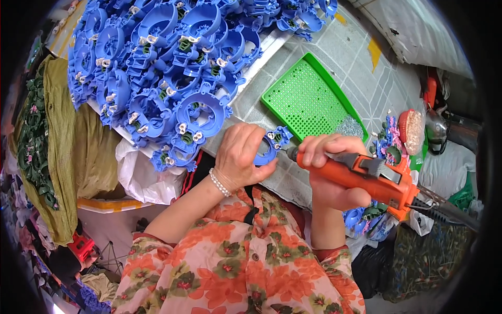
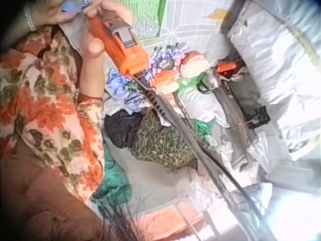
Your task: The person assembles small blue plastic components using screws and an electric screwdriver.
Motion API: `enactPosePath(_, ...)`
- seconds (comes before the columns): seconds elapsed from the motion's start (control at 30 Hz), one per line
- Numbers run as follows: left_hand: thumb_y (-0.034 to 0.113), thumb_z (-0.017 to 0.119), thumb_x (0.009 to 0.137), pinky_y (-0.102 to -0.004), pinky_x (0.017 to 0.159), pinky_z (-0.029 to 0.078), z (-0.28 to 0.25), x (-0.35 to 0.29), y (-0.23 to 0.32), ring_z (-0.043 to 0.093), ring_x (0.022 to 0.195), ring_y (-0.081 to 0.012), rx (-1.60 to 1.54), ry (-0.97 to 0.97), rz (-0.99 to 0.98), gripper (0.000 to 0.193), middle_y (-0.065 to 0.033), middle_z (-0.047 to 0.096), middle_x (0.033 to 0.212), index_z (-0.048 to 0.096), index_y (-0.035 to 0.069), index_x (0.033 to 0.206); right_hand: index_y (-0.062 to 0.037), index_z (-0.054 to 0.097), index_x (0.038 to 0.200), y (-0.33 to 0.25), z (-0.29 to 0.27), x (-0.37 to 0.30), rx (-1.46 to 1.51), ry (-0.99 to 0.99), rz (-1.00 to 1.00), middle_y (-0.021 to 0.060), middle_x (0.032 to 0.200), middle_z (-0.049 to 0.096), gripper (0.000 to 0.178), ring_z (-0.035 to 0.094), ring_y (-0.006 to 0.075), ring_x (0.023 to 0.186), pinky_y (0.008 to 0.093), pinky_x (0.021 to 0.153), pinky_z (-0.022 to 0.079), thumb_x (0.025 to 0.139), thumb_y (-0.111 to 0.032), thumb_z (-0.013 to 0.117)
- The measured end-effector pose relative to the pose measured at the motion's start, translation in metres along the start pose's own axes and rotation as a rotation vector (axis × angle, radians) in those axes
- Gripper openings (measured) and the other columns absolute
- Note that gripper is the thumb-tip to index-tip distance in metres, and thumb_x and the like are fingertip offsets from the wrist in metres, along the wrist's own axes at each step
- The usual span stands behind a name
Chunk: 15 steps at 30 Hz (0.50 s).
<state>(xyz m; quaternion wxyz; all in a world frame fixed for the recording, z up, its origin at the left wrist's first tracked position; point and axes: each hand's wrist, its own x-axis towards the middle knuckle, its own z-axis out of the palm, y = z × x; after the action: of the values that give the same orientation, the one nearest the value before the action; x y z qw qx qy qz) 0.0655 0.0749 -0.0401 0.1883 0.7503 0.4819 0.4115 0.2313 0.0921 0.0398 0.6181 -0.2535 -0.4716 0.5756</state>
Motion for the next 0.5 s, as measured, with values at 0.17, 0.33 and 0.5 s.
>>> enactPosePath(0.17,0.021,0.077,0.058,-0.0409,0.079,0.044,0.000,0.000,0.000,0.054,0.087,-0.0314,-0.004,0.005,-0.004,0.053,-0.0137,0.056,0.094,0.053,0.001,0.101,-0.0005,0.052,0.100,0.013,-0.003,-0.006,0.005,-0.003,-0.017,0.0070,0.078,0.056,0.082,0.057,0.0200,0.070,0.0365,0.072,0.047,0.061,-0.072,0.066)
enactPosePath(0.33,0.017,0.076,0.058,-0.0420,0.078,0.044,-0.001,0.001,0.002,0.055,0.085,-0.0339,-0.021,0.007,-0.013,0.051,-0.0147,0.056,0.092,0.052,0.001,0.100,-0.0011,0.052,0.101,0.022,-0.006,-0.006,-0.048,0.007,-0.014,0.0066,0.077,0.056,0.083,0.055,0.0203,0.067,0.0376,0.072,0.046,0.067,-0.076,0.058)
enactPosePath(0.5,0.018,0.076,0.057,-0.0408,0.077,0.044,0.003,0.000,0.000,0.055,0.083,-0.0318,-0.007,0.027,-0.006,0.051,-0.0130,0.056,0.090,0.053,0.002,0.099,-0.0009,0.053,0.097,0.026,-0.008,-0.006,-0.043,-0.028,-0.030,0.0067,0.075,0.055,0.078,0.054,0.0206,0.066,0.0366,0.067,0.046,0.069,-0.073,0.060)
